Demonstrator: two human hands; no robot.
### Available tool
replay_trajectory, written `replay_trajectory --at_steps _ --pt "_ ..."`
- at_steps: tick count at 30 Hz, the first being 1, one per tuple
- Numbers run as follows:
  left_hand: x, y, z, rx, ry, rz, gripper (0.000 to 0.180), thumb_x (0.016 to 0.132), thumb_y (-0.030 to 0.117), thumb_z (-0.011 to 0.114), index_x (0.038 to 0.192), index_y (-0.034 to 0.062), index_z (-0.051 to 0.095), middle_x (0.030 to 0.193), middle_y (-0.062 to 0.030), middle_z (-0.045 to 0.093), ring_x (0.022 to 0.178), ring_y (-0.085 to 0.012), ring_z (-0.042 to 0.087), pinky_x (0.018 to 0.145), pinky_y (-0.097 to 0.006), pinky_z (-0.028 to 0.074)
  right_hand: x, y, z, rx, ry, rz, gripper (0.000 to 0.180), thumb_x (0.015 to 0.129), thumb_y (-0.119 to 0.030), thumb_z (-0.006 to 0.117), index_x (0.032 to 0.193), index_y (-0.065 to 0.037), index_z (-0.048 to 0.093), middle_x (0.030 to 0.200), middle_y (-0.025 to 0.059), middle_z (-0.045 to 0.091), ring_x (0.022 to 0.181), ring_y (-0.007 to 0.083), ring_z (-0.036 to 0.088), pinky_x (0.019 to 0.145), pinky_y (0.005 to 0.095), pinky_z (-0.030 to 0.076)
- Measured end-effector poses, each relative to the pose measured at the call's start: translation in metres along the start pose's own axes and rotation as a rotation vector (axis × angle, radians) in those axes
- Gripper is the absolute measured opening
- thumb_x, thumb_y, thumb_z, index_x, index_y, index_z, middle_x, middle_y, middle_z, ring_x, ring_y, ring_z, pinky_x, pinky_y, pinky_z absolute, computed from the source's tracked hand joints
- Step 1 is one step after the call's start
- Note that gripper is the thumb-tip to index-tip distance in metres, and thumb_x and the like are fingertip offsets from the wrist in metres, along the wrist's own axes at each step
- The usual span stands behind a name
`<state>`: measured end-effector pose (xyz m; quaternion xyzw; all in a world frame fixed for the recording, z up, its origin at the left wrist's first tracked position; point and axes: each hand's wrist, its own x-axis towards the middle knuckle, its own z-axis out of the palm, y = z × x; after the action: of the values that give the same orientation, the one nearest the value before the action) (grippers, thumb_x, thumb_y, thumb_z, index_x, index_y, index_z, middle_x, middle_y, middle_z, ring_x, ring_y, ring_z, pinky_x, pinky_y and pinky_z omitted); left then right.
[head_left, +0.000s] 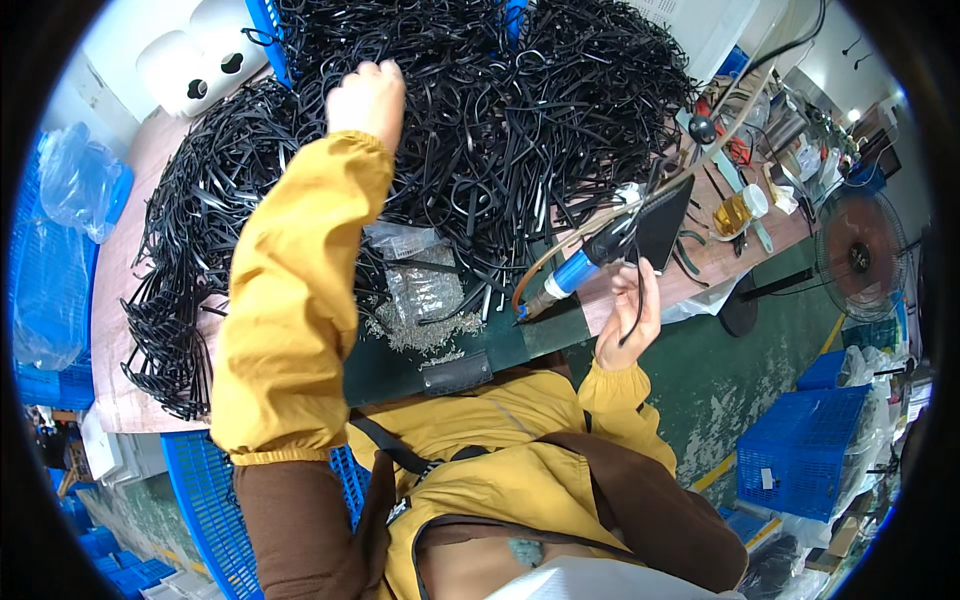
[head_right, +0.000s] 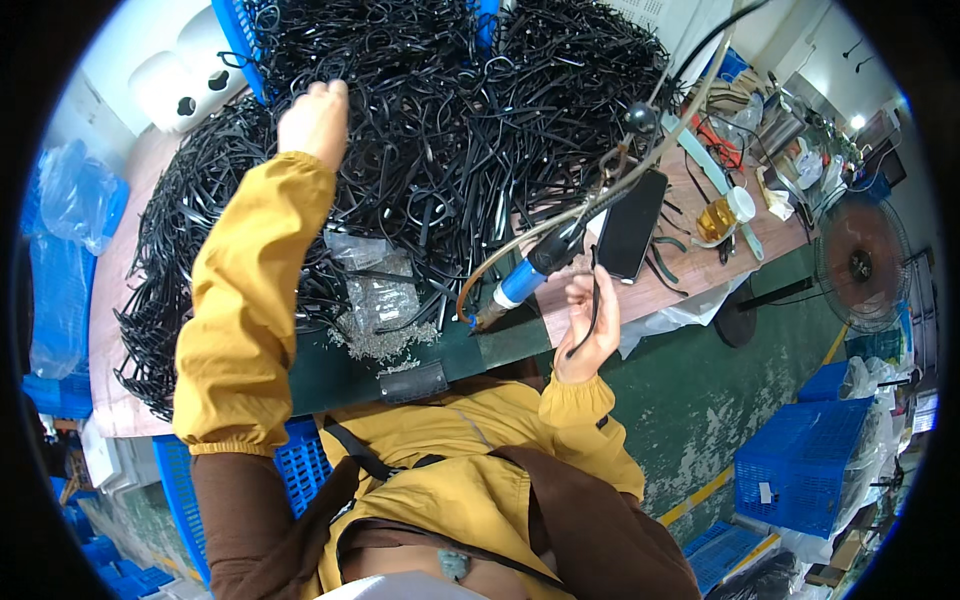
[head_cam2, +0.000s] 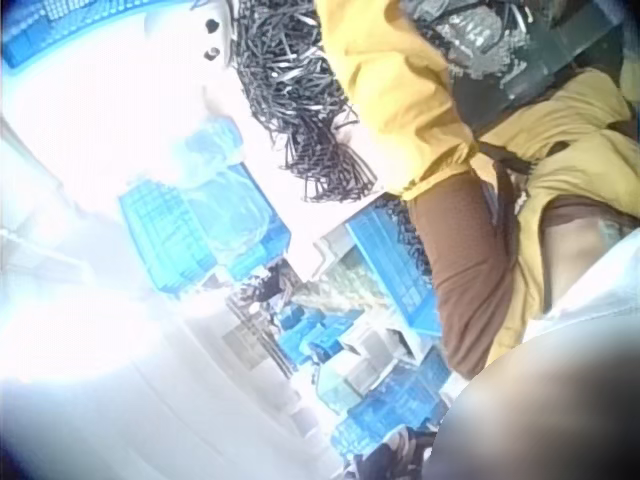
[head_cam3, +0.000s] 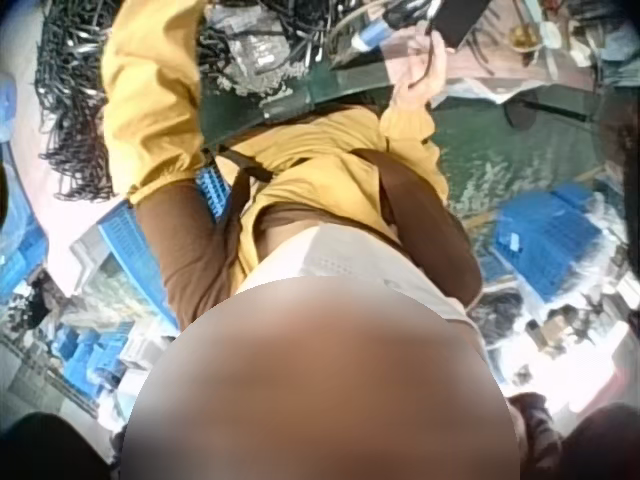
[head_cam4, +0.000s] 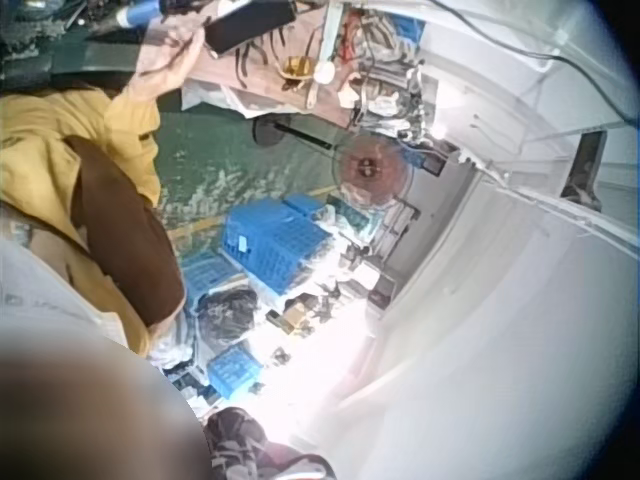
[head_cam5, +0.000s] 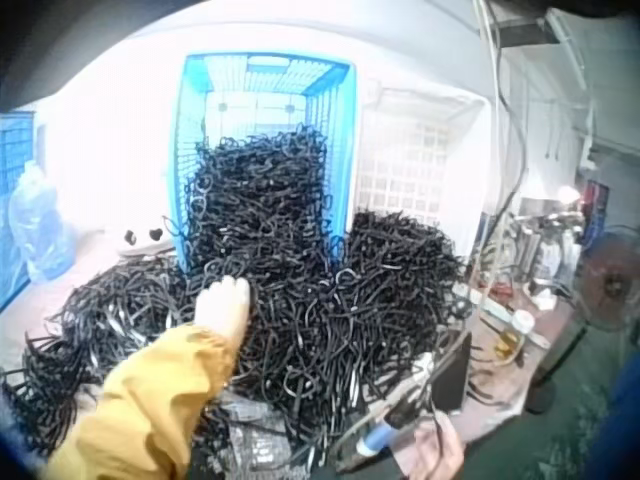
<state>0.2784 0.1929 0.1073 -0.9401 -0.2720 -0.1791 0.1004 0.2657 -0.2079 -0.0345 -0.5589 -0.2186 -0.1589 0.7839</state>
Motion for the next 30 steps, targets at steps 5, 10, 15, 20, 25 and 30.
replay_trajectory --at_steps 5,10,15,20,25,30 --pt "-0.044 -0.040 -0.046 -0.552 0.006 -0.382 0.040 0.102 0.043 0.049 0.107 0.0038 0.057 0.090 -0.0175 0.068 0.084 -0.0314 0.071 0.071 -0.044 0.055 -0.024 -0.028 0.000 0.308 -0.083 0.147 0.019 0.099 -0.003 0.053 0.111 0.011 0.060 0.091 0.0092 0.058 0.072 0.0147 0.054 0.066 0.0279 0.045" --pt "-0.212 -0.008 -0.055 -1.768 -0.471 -0.329 0.016 0.086 0.018 0.060 0.098 0.0069 0.056 0.080 -0.0011 0.056 0.064 -0.0117 0.057 0.054 -0.024 0.043 -0.039 -0.044 0.032 0.058 -0.507 -0.040 0.020 0.096 -0.015 0.064 0.097 0.005 0.068 0.092 0.0128 0.055 0.081 0.0221 0.058 0.070 0.0307 0.047" --pt "-0.349 0.034 -0.037 -2.686 -0.949 -0.762 0.017 0.085 0.009 0.060 0.099 0.0086 0.051 0.082 -0.0034 0.050 0.073 -0.0173 0.053 0.063 -0.029 0.043 -0.058 -0.050 0.075 0.218 -0.635 0.196 0.012 0.094 -0.008 0.066 0.098 0.004 0.068 0.094 0.0136 0.057 0.084 0.0243 0.061 0.073 0.0327 0.051" --pt "-0.386 0.055 -0.026 -2.886 -1.514 -1.013 0.064 0.100 0.073 0.023 0.082 0.0142 0.043 0.066 0.0001 0.040 0.056 -0.0162 0.040 0.056 -0.030 0.036 -0.072 -0.026 0.089 -0.192 -1.047 0.238 0.005 0.093 0.004 0.062 0.098 0.004 0.062 0.098 0.0118 0.062 0.085 0.0189 0.064 0.073 0.0290 0.055" --pt "-0.387 0.056 -0.015 -2.566 -1.278 -1.033 0.049 0.107 0.047 0.033 0.101 0.0031 0.055 0.070 -0.0078 0.055 0.065 -0.0246 0.064 0.062 -0.034 0.055 -0.087 -0.007 0.086 -0.112 -0.918 0.547 0.009 0.092 0.005 0.064 0.099 0.006 0.059 0.097 0.0101 0.064 0.080 0.0149 0.068 0.069 0.0259 0.057" --pt "-0.375 0.049 -0.023 -2.412 -1.172 -1.055 0.036 0.106 0.018 0.037 0.133 -0.0013 0.051 0.069 -0.0091 0.058 0.062 -0.0257 0.067 0.062 -0.035 0.060 -0.090 -0.009 0.085 0.051 -0.801 0.588 0.012 0.094 0.005 0.062 0.104 0.006 0.056 0.103 0.0127 0.061 0.087 0.0166 0.067 0.072 0.0265 0.058"
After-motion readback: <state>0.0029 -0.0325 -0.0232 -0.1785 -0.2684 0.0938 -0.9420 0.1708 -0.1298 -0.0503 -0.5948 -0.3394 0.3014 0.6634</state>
